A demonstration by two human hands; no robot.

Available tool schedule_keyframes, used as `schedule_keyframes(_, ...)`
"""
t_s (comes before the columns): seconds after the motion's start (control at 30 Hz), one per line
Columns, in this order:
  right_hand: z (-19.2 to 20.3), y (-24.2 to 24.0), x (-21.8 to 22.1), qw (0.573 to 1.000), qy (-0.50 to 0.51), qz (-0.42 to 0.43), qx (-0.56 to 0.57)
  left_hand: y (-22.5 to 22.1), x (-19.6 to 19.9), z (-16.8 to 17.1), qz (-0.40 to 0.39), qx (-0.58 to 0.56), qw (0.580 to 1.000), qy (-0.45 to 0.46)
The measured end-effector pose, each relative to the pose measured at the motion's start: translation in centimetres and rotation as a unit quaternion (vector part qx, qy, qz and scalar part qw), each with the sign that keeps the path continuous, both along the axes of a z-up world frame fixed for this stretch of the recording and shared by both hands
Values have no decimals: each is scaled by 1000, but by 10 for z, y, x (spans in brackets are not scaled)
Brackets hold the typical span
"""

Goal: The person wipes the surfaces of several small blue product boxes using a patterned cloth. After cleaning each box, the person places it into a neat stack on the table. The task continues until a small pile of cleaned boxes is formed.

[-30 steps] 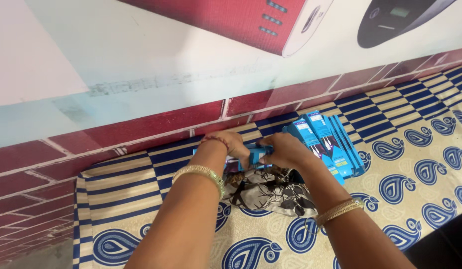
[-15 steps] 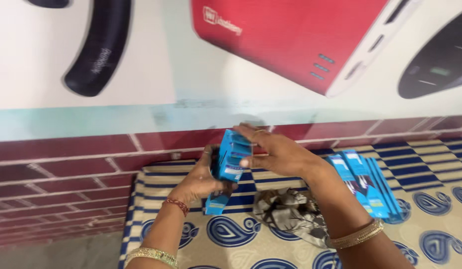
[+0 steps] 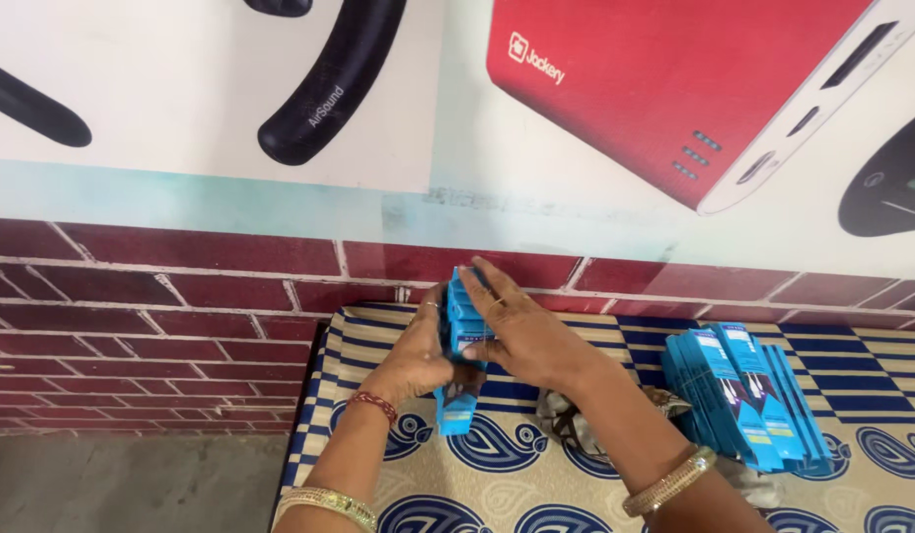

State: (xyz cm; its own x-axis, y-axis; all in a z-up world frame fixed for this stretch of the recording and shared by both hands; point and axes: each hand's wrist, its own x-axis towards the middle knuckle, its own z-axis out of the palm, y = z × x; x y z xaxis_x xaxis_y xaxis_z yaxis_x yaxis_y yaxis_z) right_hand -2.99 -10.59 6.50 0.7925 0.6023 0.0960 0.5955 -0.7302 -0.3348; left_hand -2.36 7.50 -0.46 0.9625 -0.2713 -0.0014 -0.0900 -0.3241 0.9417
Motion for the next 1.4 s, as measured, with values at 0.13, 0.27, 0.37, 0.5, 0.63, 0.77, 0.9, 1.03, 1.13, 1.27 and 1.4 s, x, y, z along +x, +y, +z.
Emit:
schedule_keyframes(0.13, 17, -6, -1, 999, -10, 10, 47, -3, 1, 20, 3, 48, 999, -11)
schedule_keyframes(0.27, 14, 0, -5, 999, 27, -12, 24, -4, -1, 13, -8, 65, 997, -32)
schedule_keyframes(0.37, 1, 5, -7, 997, 61, -42, -9, -10, -2, -4, -5, 54, 998, -24)
schedule_keyframes(0.5, -6, 0, -1, 997, 59, -44, -19, -14, 7, -15, -19, 68, 995, -67)
schedule_keyframes(0.63, -2, -10, 6, 997, 58, -42, -17, -13, 14, -12, -46, 31, 998, -23)
schedule_keyframes(0.77, -16, -4, -1, 995, 79, -51, -12, -12, -1, -14, -55, 56, 997, 8)
schedule_keyframes(0.9, -21, 1, 4, 992, 89, -79, -38, -13, 0, -7, -38, 65, 997, -4)
schedule_keyframes(1.03, -14, -17, 13, 994, 105, -26, -6, -20, -9, -7, -37, 63, 997, -7)
schedule_keyframes(1.13, -2, -25, 22, 989, 129, -36, 55, -16, -11, -3, -20, 44, 998, 41)
schedule_keyframes(1.27, 3, -29, 30, 971, 178, -75, 139, -15, -10, 0, -33, 9, 998, 51)
schedule_keyframes(1.4, -19, -22, 29, 974, 199, -55, 96, -13, -10, -3, -33, -22, 997, 60)
